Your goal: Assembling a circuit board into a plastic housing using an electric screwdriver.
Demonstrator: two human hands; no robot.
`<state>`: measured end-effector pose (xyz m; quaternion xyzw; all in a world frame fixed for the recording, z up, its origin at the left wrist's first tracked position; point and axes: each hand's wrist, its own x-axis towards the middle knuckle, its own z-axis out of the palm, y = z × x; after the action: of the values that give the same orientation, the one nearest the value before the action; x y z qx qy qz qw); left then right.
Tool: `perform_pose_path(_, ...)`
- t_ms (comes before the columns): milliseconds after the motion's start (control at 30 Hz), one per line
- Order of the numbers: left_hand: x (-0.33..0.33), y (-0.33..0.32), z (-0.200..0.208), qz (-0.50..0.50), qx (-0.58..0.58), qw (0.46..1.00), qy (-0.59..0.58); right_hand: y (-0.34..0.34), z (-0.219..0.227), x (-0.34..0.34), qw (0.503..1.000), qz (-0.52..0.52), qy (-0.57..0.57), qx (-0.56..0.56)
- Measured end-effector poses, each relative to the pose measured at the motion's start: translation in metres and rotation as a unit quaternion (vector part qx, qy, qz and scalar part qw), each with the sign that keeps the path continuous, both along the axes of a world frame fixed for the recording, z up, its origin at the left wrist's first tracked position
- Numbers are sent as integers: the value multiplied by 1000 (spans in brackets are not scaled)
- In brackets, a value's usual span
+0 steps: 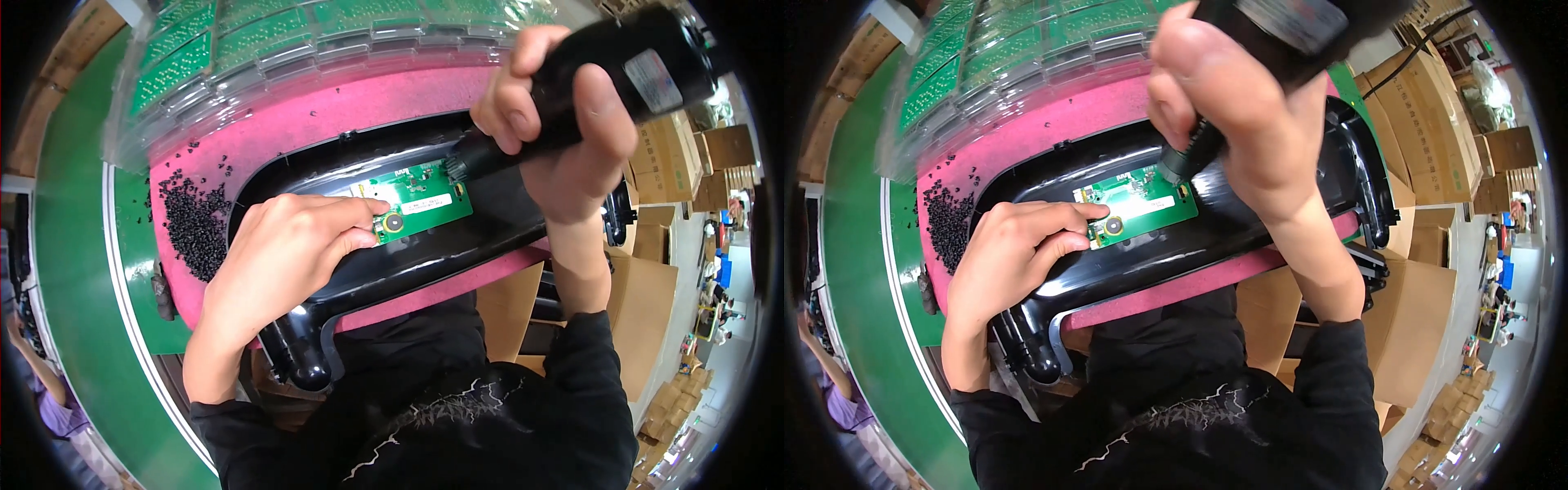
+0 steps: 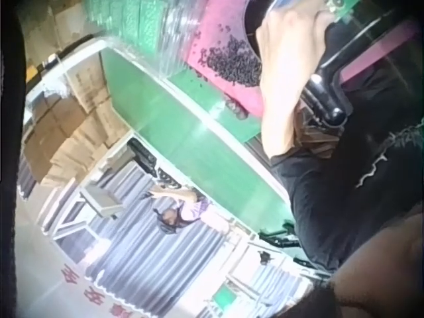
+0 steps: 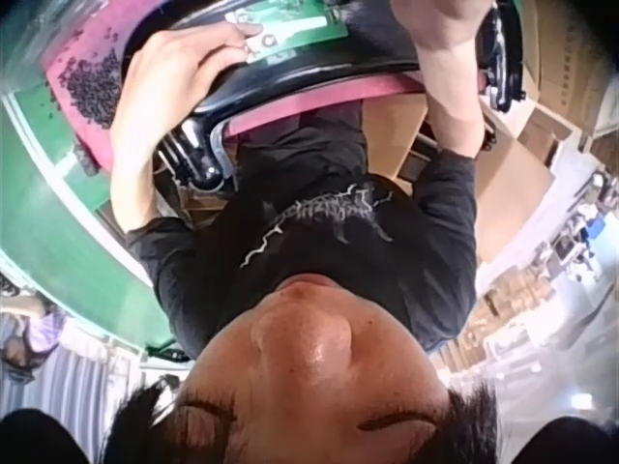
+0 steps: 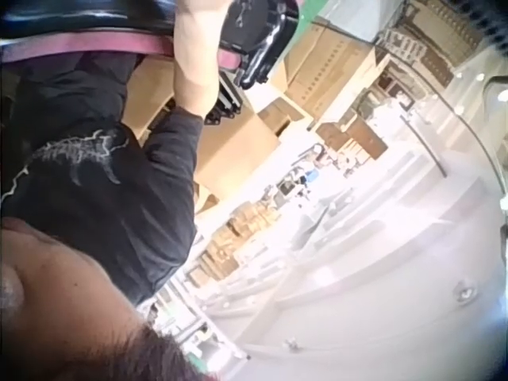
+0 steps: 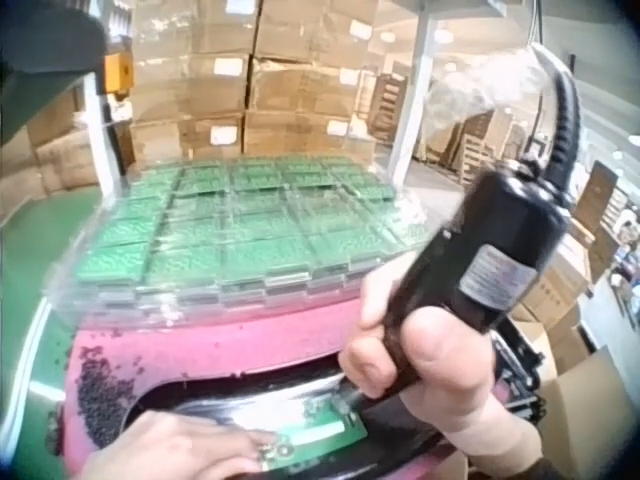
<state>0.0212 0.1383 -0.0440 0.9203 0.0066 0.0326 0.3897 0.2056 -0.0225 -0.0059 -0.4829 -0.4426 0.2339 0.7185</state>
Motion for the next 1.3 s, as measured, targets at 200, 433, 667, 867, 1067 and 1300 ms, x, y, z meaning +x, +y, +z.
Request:
perform_pose_path(200,3,2,-3,-19,33,993,-114,-10,24,-20,977,142,66,148)
perform_pose_path(433,2,4,-4,-20,1,975,-222,5,20,-47,962,121,62,237)
perform_pose_path(667,2,7,-2,-10,14,974,-227,4,25,-29,977,158,-26,142)
perform_pose_path(867,4,6,-4,83,33,958,-271,14,20,-33,993,100,-41,46)
perform_pose_path(1067,0,5,-5,141,41,981,-128,26,13,-39,996,59,-56,-36)
perform_pose_path(1300,-3,0,8,182,87,978,-53,42,3,-46,997,81,-17,-12)
